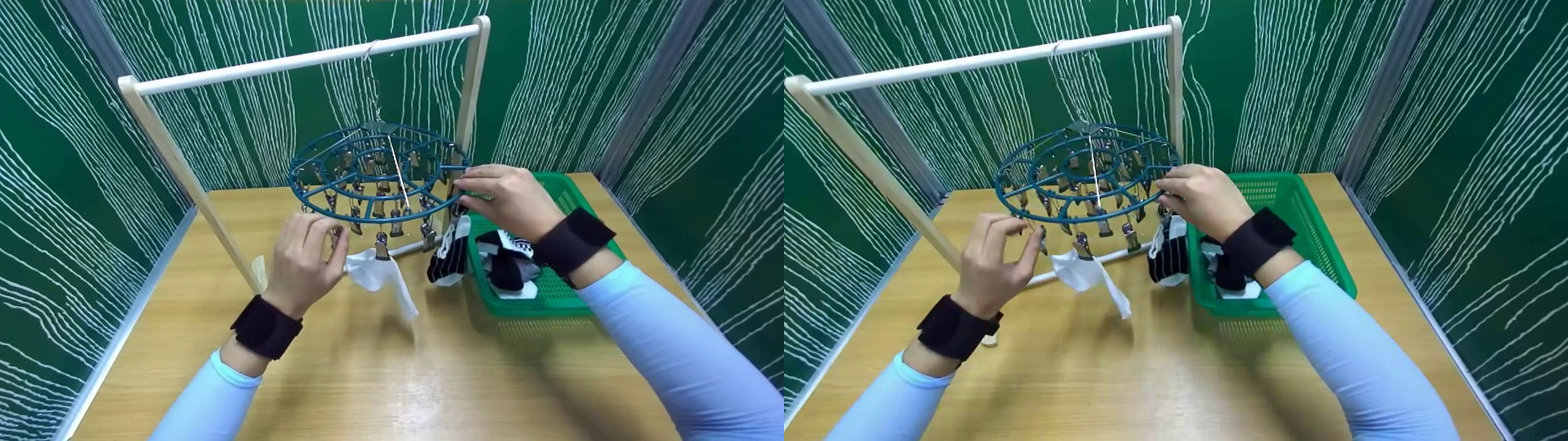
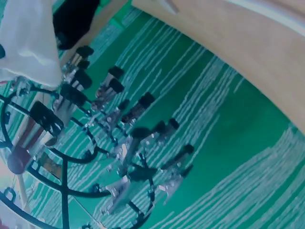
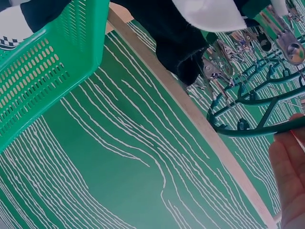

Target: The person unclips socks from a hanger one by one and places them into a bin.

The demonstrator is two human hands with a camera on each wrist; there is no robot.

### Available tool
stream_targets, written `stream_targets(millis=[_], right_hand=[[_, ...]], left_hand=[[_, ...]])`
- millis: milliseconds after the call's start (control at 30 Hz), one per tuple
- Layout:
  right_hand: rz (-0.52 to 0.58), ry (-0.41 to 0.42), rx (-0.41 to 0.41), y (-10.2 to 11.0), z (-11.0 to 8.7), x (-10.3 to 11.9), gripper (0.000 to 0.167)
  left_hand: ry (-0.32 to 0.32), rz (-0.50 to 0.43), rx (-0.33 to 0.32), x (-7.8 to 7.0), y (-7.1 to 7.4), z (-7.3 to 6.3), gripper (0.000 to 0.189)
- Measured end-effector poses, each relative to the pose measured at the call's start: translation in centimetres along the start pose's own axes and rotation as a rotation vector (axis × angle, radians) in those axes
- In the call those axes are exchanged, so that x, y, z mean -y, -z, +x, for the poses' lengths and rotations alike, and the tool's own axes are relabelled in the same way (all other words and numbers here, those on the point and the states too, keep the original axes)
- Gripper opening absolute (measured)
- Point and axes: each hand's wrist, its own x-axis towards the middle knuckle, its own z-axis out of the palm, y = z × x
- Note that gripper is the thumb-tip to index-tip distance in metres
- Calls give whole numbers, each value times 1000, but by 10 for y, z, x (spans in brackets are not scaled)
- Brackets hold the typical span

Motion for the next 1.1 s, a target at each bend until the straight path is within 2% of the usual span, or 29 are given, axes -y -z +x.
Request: stream_targets(millis=[133,233,300,433,500,567,733,900,1100], right_hand=[[-12,-3,-7,0,1,1,27],[-16,-6,-10,0,1,1,27],[-19,-6,-11,0,1,2,27],[-27,-4,-9,-1,-1,1,28],[-26,-8,-6,-1,-1,1,28],[-21,-14,-3,-1,-1,2,28],[-8,-24,9,-1,-1,3,28],[-10,-23,10,-2,-1,3,28],[-14,-29,13,-2,-2,4,27]], left_hand=[[39,-128,97,-5,-1,-1,17],[116,-195,205,-10,0,0,22],[197,-255,283,-12,1,2,25],[401,-393,442,-16,0,7,31],[489,-457,504,-15,-1,10,34],[551,-512,549,-14,-3,11,36],[628,-601,608,-12,-8,13,37],[649,-629,614,-12,-11,15,30],[659,-617,632,-12,-13,17,26]])
